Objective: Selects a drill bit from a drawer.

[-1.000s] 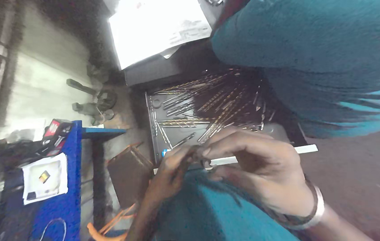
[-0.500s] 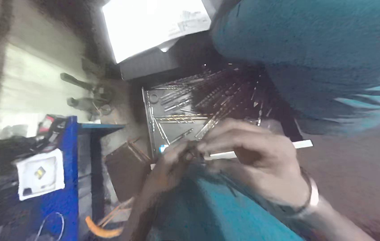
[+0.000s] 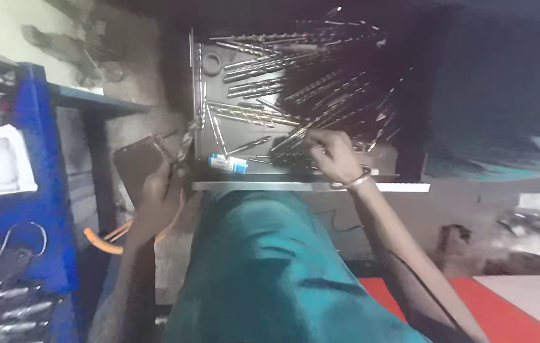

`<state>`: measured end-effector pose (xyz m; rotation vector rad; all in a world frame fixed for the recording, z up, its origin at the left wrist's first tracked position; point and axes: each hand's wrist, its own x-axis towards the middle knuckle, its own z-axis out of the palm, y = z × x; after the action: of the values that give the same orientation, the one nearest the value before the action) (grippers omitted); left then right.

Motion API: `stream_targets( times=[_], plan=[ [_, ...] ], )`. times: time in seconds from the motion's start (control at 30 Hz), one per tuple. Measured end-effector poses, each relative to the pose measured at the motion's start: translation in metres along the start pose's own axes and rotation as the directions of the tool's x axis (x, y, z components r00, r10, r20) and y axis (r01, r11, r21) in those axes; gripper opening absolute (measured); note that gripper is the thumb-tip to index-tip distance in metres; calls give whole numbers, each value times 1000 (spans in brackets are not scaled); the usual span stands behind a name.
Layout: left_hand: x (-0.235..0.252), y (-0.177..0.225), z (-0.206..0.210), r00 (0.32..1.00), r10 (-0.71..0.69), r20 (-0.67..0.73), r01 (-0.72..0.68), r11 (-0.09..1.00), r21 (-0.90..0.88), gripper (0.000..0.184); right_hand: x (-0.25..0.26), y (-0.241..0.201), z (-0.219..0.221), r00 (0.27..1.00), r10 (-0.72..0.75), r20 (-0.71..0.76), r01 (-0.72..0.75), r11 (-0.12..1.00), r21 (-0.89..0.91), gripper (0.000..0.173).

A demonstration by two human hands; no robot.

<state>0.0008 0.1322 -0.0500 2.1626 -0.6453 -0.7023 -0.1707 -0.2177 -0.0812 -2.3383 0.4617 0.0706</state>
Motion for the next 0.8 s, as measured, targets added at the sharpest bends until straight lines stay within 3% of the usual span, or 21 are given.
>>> stream_targets(
  times=[0.07,0.17,0.33,0.47,0.6,0.7,0.8],
  plan=[
    [1,-1,-3,999,10,-39,-10,1000,2,30,14,-7,19,998,-49,47,53,995,-88,41],
    [3,0,-4,999,36,-29,-38,998,-47,30,33,-15,49,979,-149,136,168,976,-136,24],
    [4,6,-1,999,-35,-4,34,991,-129,28,36,-11,81,973,-113,200,156,965,-213,23],
    [4,1,2,1000,-30,7,30,994,-103,35,26,0,80,965,-128,228,173,967,-188,22],
    [8,6,4,997,-75,1,75,997,-23,33,25,-1,66,936,-120,331,184,968,-171,35],
    [12,10,7,995,-99,6,99,995,30,33,24,2,57,959,-103,263,148,976,-157,27],
    [16,5,12,999,-40,4,40,999,29,35,21,8,44,997,-47,60,58,979,-196,23]
  ],
)
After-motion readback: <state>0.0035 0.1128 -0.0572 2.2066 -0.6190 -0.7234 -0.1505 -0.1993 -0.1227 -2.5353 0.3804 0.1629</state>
